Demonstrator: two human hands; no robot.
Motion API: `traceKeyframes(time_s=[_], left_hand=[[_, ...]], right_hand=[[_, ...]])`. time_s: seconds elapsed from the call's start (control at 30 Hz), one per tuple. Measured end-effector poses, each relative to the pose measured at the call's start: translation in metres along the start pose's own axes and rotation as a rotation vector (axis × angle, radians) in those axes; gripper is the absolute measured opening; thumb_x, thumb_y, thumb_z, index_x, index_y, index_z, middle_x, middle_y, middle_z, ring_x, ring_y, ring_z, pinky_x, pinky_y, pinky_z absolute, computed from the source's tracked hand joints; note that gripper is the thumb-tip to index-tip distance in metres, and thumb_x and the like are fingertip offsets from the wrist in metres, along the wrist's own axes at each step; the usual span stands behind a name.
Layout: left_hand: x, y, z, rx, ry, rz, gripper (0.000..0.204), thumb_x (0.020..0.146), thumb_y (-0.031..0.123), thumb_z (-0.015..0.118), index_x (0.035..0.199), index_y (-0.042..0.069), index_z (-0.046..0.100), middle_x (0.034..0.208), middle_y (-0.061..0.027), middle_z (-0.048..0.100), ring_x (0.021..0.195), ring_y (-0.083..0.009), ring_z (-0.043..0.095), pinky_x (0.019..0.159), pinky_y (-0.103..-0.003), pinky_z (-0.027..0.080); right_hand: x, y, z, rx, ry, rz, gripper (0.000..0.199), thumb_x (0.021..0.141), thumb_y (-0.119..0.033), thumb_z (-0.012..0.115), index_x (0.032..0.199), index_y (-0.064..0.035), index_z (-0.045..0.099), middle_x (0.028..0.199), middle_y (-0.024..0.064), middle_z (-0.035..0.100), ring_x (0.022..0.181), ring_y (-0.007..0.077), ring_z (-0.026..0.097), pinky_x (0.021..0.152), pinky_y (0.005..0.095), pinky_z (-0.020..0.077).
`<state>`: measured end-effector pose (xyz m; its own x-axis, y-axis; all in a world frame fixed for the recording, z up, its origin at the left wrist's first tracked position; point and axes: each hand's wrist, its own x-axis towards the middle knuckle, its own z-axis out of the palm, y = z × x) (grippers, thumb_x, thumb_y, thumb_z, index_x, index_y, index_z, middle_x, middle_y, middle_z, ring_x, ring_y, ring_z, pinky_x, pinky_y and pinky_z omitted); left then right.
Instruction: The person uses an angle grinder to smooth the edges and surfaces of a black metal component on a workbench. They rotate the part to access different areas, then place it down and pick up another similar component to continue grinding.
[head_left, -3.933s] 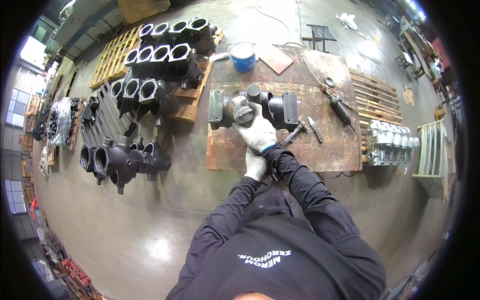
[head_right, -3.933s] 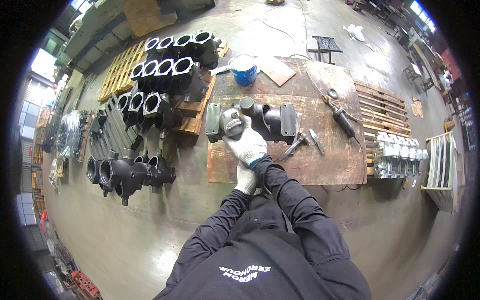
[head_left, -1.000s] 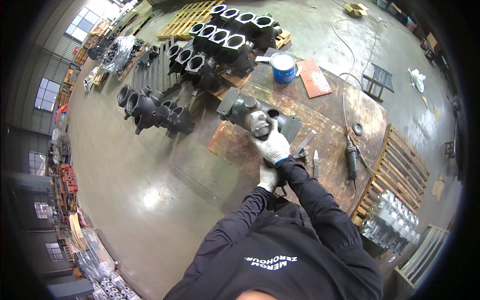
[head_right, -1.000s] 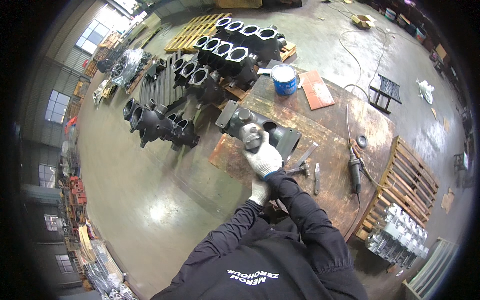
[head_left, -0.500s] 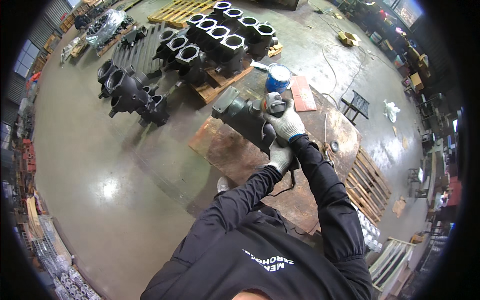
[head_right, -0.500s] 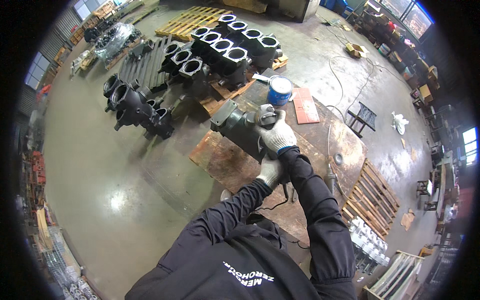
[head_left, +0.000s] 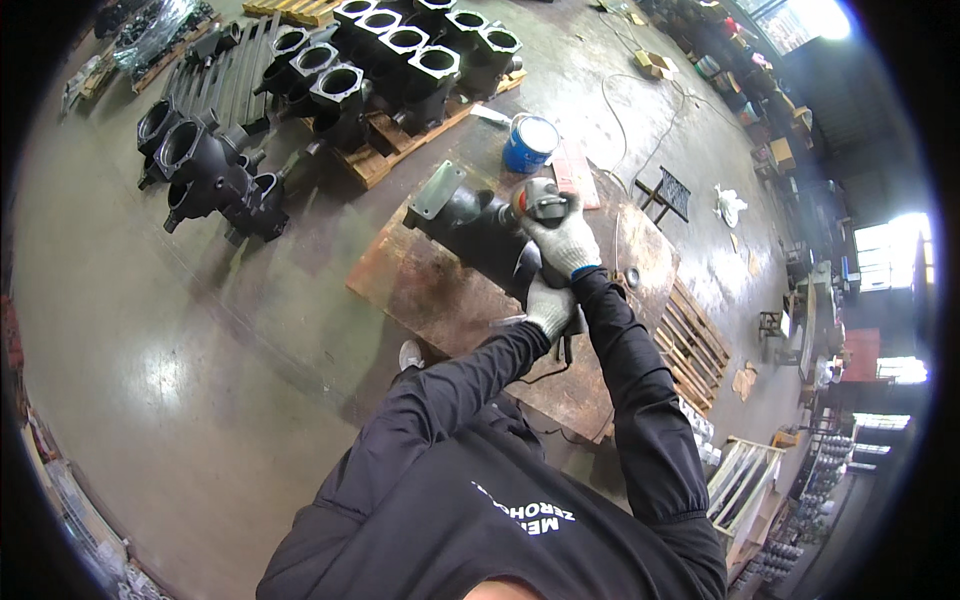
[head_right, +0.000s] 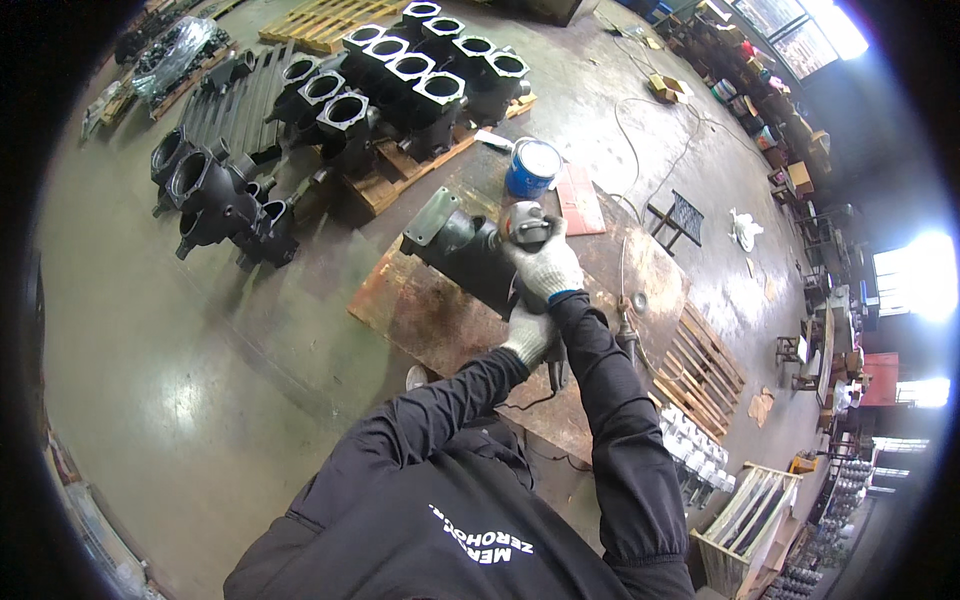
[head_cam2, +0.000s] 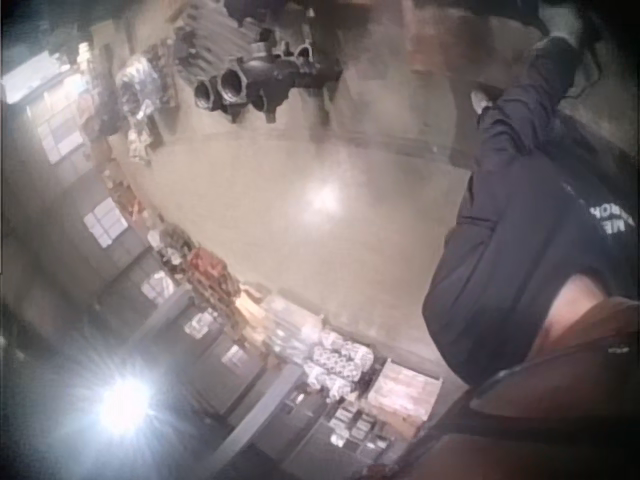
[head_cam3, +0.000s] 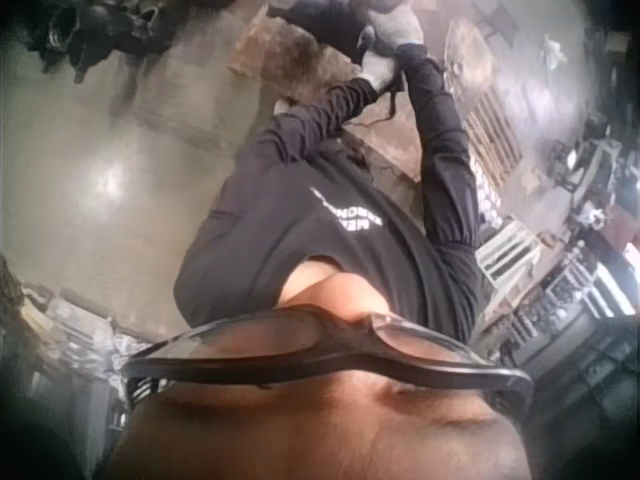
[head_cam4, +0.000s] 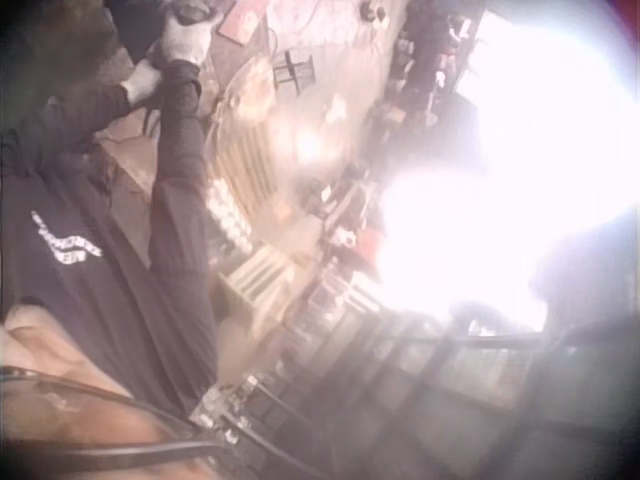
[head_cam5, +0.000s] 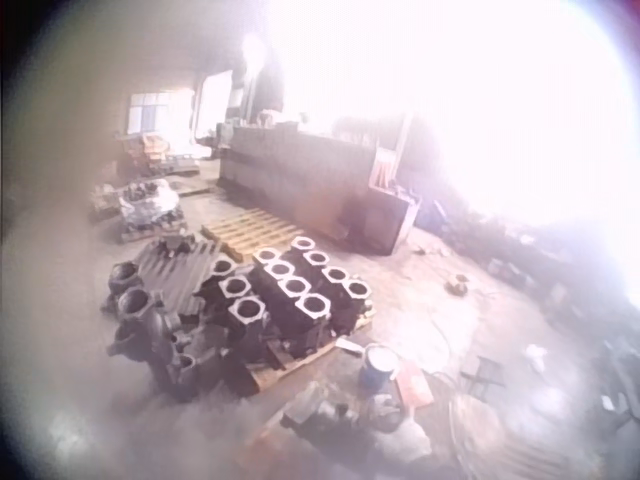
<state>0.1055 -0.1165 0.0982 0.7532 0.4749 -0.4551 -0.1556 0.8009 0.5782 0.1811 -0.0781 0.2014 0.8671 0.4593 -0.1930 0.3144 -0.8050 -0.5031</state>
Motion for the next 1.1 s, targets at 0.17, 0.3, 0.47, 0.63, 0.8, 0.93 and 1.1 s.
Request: traceKeyframes(time_s=[0.17, 0.3, 0.47, 0.63, 0.8, 0.93, 1.1], left_hand=[[-0.005, -0.005, 0.0, 0.608, -0.102, -0.095, 0.04, 0.082, 0.016, 0.071, 0.117, -0.004, 0.064, 0.111, -0.0206, 0.073, 0.108, -0.0346, 0.07, 0.094, -0.04, 0.053], [-0.046, -0.013, -0.007, 0.762, -0.151, -0.125, 0.065, 0.074, 0.022, 0.081, 0.127, -0.005, 0.056, 0.116, -0.0249, 0.07, 0.114, -0.0398, 0.067, 0.1, -0.043, 0.052], [-0.089, -0.035, -0.03, 1.001, -0.551, -0.352, 0.089, 0.074, 0.034, 0.082, 0.142, -0.007, 0.043, 0.13, -0.0291, 0.062, 0.121, -0.0381, 0.064, 0.103, -0.04, 0.05], [-0.095, -0.031, -0.037, 1.43, -0.93, -0.397, 0.1, 0.073, 0.061, 0.079, 0.139, -0.007, 0.048, 0.132, -0.0312, 0.062, 0.122, -0.041, 0.062, 0.105, -0.043, 0.049], [-0.073, 0.004, -0.053, 1.322, -0.687, -0.271, 0.072, 0.086, 0.046, 0.078, 0.133, -0.004, 0.055, 0.119, -0.0222, 0.069, 0.112, -0.0316, 0.068, 0.099, -0.039, 0.052], [-0.031, 0.044, -0.077, 1.21, -0.284, 0.095, 0.049, 0.09, 0.023, 0.079, 0.128, 0.001, 0.058, 0.11, -0.0097, 0.069, 0.102, -0.0184, 0.065, 0.095, -0.034, 0.053], [0.044, 0.105, -0.073, 1.146, 0.034, 0.504, 0.053, 0.091, 0.018, 0.08, 0.134, 0.002, 0.053, 0.117, -0.0086, 0.064, 0.106, -0.0204, 0.063, 0.096, -0.037, 0.052]], right_hand=[[0.002, 0.037, 0.0, 0.081, 0.174, 0.08, 0.102, 0.074, -0.056, 0.084, 0.142, 0.001, 0.033, 0.121, 0.0319, 0.067, 0.114, 0.0431, 0.067, 0.098, 0.0459, 0.0526], [-0.042, 0.084, 0.007, 0.321, 0.245, 0.049, 0.098, 0.069, -0.029, 0.091, 0.142, -0.0001, 0.032, 0.127, 0.0228, 0.06, 0.118, 0.0314, 0.062, 0.102, 0.0396, 0.0497], [-0.124, 0.149, 0.014, 0.413, 0.367, 0.405, 0.102, 0.066, -0.018, 0.09, 0.145, 0.0017, 0.028, 0.134, 0.0232, 0.055, 0.121, 0.0315, 0.059, 0.105, 0.0393, 0.0476], [-0.193, 0.213, 0.026, 0.703, 0.626, 0.569, 0.094, 0.062, -0.021, 0.094, 0.137, 0.0035, 0.045, 0.125, 0.0151, 0.061, 0.108, 0.0263, 0.062, 0.094, 0.0394, 0.0531], [-0.26, 0.286, 0.045, 1.274, 0.62, 1.03, 0.07, 0.071, -0.01, 0.088, 0.129, -0.0052, 0.048, 0.1, 0.0132, 0.064, 0.069, 0.0294, 0.068, 0.065, 0.0457, 0.0616], [-0.302, 0.35, 0.072, 1.069, 0.914, 1.126, 0.09, 0.066, -0.005, 0.09, 0.138, 0.0021, 0.037, 0.116, 0.0183, 0.062, 0.092, 0.028, 0.067, 0.084, 0.0427, 0.0588], [-0.322, 0.422, 0.082, 0.843, 1.029, 1.192, 0.103, 0.062, -0.007, 0.095, 0.142, 0.0041, 0.032, 0.135, 0.0211, 0.052, 0.117, 0.0289, 0.058, 0.106, 0.0435, 0.0488]])
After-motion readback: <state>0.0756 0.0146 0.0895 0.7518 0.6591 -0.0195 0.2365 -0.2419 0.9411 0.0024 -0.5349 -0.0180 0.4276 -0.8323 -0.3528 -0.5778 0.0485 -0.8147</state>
